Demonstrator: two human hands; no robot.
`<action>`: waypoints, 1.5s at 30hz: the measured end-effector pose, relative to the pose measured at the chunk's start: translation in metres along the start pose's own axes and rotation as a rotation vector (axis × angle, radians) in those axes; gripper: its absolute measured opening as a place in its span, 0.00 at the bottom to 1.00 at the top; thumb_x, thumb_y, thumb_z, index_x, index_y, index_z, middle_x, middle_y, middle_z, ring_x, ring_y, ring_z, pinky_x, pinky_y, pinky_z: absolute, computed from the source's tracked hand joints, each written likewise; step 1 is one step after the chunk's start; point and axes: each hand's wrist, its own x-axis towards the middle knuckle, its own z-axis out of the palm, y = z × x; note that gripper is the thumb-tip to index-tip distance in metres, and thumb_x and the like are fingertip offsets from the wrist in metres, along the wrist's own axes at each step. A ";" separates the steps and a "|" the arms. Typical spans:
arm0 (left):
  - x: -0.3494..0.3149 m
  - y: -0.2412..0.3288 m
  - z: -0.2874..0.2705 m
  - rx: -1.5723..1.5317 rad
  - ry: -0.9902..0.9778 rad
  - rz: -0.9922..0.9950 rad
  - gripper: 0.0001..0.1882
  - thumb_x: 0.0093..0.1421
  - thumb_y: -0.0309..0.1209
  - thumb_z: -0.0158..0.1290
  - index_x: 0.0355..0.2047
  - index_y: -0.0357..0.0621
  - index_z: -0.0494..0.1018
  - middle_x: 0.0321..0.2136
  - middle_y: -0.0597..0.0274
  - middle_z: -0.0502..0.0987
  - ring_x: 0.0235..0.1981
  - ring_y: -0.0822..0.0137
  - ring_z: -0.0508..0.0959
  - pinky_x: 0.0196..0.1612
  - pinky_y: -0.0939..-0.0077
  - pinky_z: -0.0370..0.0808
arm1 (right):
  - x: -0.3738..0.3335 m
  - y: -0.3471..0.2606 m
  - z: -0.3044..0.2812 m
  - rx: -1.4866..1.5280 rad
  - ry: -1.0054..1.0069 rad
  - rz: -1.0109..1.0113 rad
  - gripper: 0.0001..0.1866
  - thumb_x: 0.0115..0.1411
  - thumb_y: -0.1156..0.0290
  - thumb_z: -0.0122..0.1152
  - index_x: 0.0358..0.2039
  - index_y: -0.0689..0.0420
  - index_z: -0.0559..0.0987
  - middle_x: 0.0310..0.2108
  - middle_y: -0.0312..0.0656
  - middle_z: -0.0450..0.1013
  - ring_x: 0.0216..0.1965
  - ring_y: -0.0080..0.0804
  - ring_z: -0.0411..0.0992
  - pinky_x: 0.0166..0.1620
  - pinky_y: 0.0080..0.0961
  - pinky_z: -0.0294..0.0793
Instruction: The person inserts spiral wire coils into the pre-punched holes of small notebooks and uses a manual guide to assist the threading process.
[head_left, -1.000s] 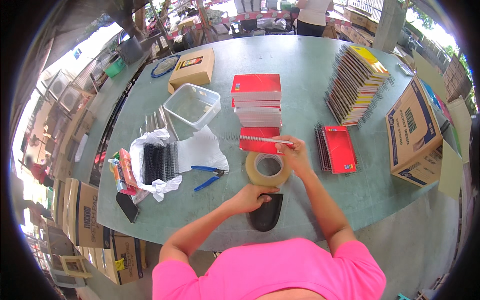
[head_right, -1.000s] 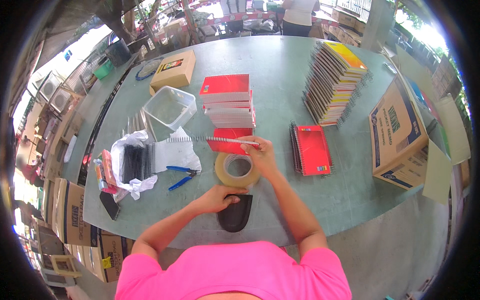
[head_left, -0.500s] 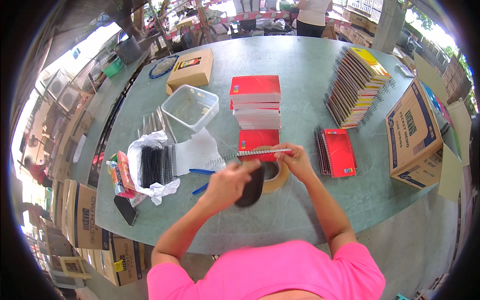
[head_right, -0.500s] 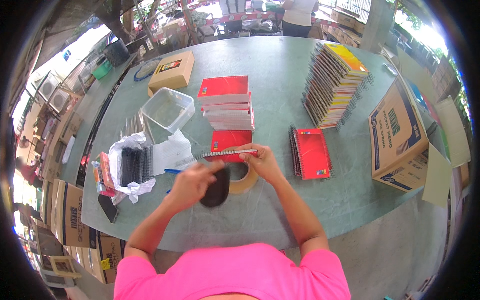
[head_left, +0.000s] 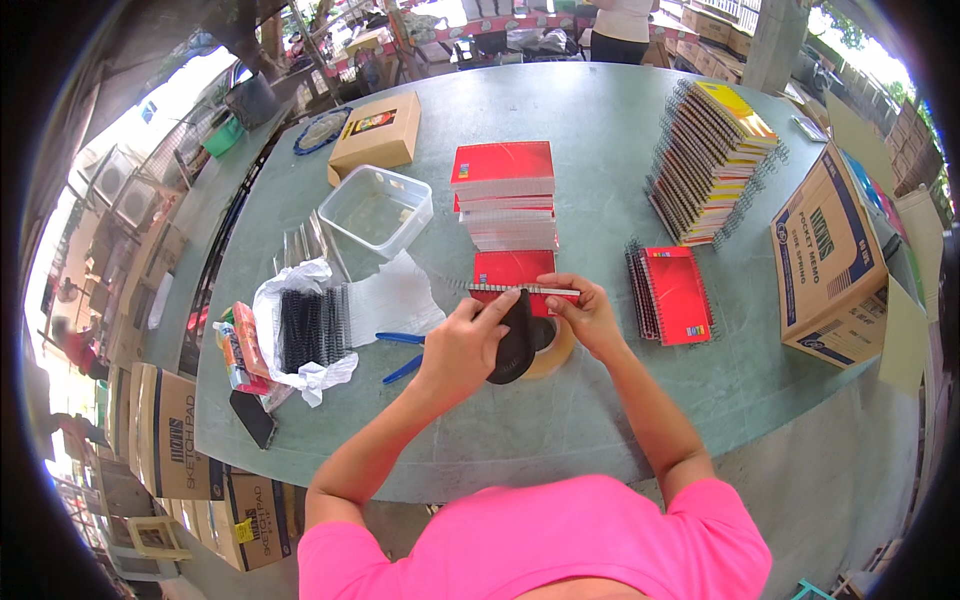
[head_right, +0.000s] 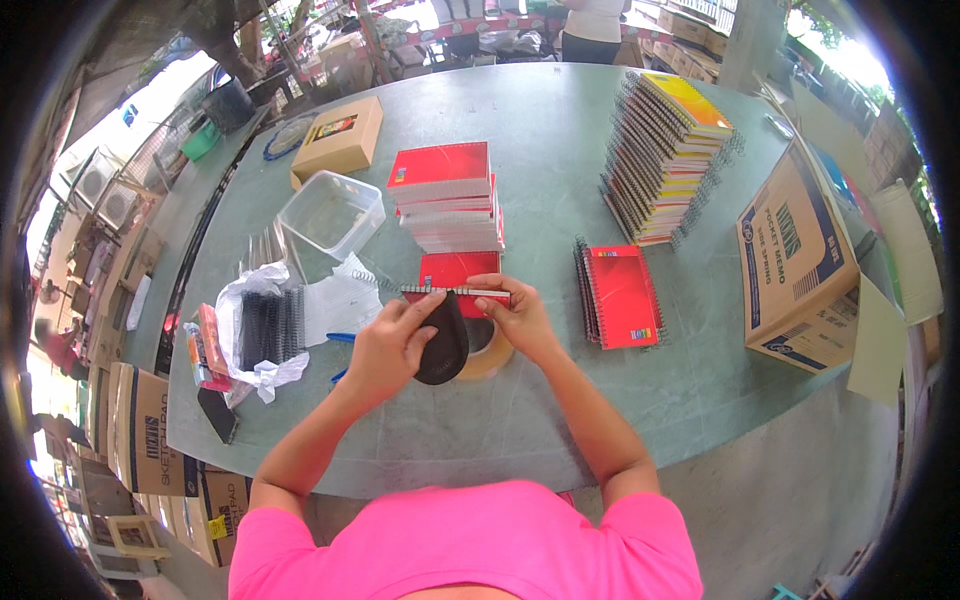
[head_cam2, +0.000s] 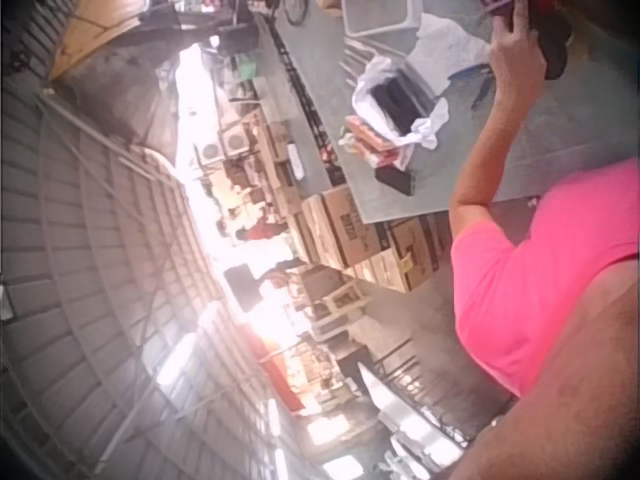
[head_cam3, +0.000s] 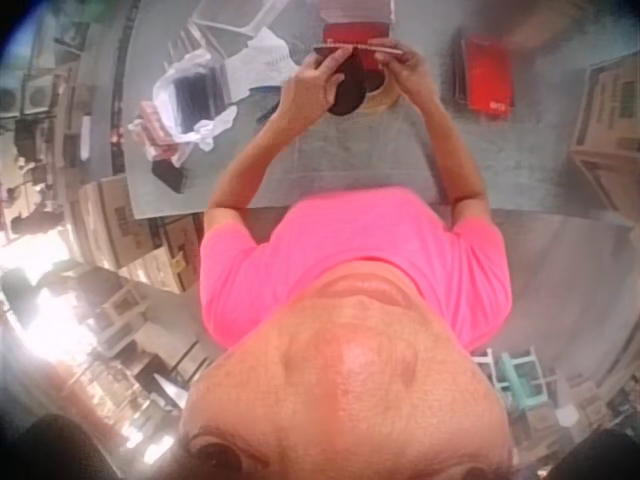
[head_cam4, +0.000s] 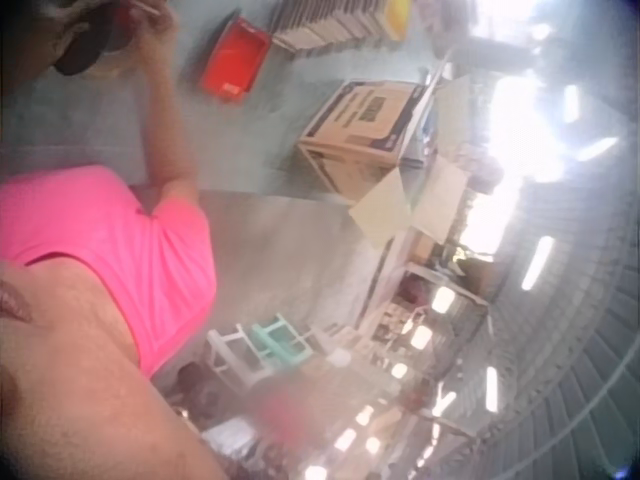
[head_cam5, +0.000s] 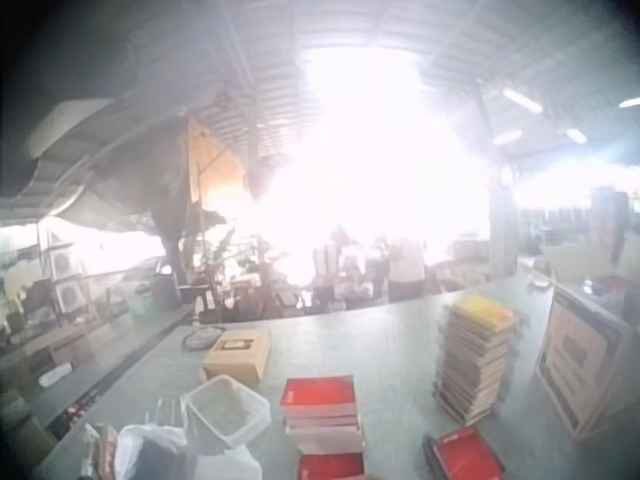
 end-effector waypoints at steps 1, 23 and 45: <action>0.006 -0.001 -0.005 -0.044 0.074 0.008 0.25 0.52 0.23 0.53 0.52 0.53 0.69 0.28 0.51 0.72 0.31 0.52 0.74 0.36 0.64 0.71 | 0.001 0.002 -0.002 0.014 0.026 0.033 0.15 0.55 0.76 0.61 0.44 0.62 0.75 0.38 0.36 0.75 0.38 0.15 0.68 0.43 0.14 0.69; -0.017 -0.002 0.034 -0.287 -0.414 0.042 0.23 0.54 0.30 0.53 0.52 0.48 0.68 0.33 0.48 0.73 0.37 0.48 0.74 0.42 0.62 0.71 | 0.002 -0.002 -0.006 -0.129 -0.112 0.010 0.13 0.58 0.77 0.56 0.45 0.63 0.76 0.35 0.31 0.75 0.34 0.13 0.67 0.38 0.13 0.69; 0.055 -0.001 0.034 -0.123 -0.250 0.207 0.11 0.55 0.32 0.52 0.36 0.38 0.73 0.31 0.53 0.75 0.37 0.51 0.74 0.42 0.61 0.70 | -0.014 0.014 -0.015 -0.230 0.071 0.028 0.08 0.54 0.71 0.63 0.31 0.64 0.79 0.23 0.27 0.72 0.26 0.10 0.63 0.28 0.14 0.63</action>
